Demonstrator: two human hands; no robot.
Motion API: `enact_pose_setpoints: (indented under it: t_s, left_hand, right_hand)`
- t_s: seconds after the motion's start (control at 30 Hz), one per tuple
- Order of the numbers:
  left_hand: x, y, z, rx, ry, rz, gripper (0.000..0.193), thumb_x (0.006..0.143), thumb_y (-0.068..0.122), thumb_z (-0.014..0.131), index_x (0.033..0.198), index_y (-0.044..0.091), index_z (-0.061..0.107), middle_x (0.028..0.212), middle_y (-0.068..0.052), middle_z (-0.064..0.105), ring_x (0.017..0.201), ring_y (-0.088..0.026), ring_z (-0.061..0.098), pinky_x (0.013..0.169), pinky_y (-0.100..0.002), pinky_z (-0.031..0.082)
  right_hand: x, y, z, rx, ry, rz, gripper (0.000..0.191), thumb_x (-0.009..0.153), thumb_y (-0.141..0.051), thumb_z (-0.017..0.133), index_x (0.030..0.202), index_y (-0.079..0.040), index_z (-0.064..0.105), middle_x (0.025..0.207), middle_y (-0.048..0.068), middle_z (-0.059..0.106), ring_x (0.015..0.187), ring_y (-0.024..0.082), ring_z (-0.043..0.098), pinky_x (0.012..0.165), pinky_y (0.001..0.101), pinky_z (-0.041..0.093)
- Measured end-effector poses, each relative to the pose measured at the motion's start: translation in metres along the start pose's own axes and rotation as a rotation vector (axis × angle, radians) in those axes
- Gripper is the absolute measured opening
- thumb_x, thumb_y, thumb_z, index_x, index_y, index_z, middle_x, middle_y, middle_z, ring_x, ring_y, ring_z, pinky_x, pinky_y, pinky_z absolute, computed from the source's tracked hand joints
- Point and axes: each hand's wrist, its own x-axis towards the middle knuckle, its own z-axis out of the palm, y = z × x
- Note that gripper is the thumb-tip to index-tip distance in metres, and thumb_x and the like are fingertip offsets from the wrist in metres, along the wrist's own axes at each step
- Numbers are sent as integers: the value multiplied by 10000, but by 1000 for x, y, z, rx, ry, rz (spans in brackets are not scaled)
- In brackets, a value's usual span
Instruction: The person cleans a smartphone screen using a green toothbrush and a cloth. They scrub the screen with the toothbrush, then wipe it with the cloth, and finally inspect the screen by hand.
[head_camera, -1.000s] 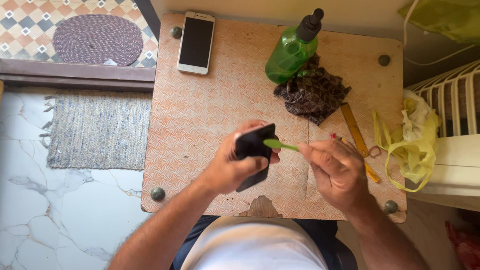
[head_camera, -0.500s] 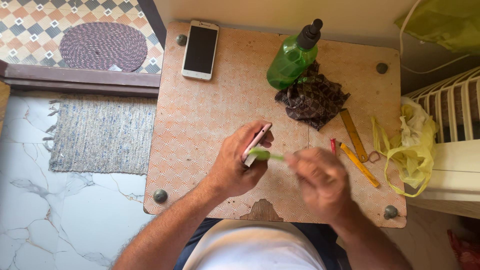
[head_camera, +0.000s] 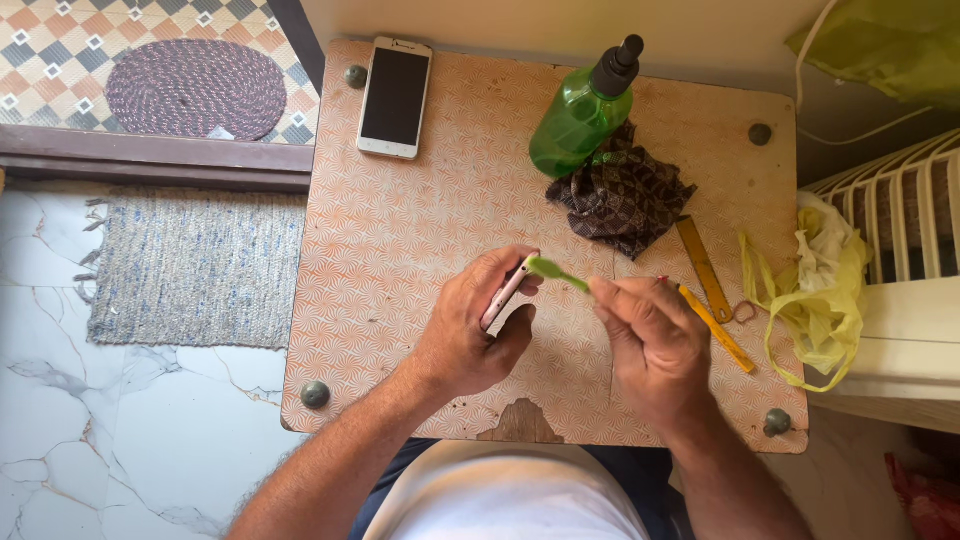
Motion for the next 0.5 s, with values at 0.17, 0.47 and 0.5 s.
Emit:
enact_pose_setpoints:
  t_s: [0.17,0.47,0.5]
  left_hand:
    - [2,-4,2,3,4,24,603,790,-65,638,1371,15,499,1111,-143,687,1013,-279,737,899,-372,614]
    - [8,-3,5,-13,-21,5,607,789,-49,671,1367,11,493,1102,-132,678,1018,-269,735,898,-374,616]
    - [9,-2,5,8,-28,16,611,797,-34,686,1373,8,486,1100,-131,674,1014,-267,731,892,-370,617]
  right_hand:
    - [3,4,-2,4,-82,-222,317,949,-6,674,1244,-124,668,996,41,689,837,129,633,692,298,559]
    - [9,7,1,-4,-107,-255,324,928,33,669,1196,-148,681,974,24,682,798,123,624,630,304,531]
    - [10,8,0,-40,-159,-282,328,900,33,676,1181,-134,698,925,3,681,758,117,607,611,334,495]
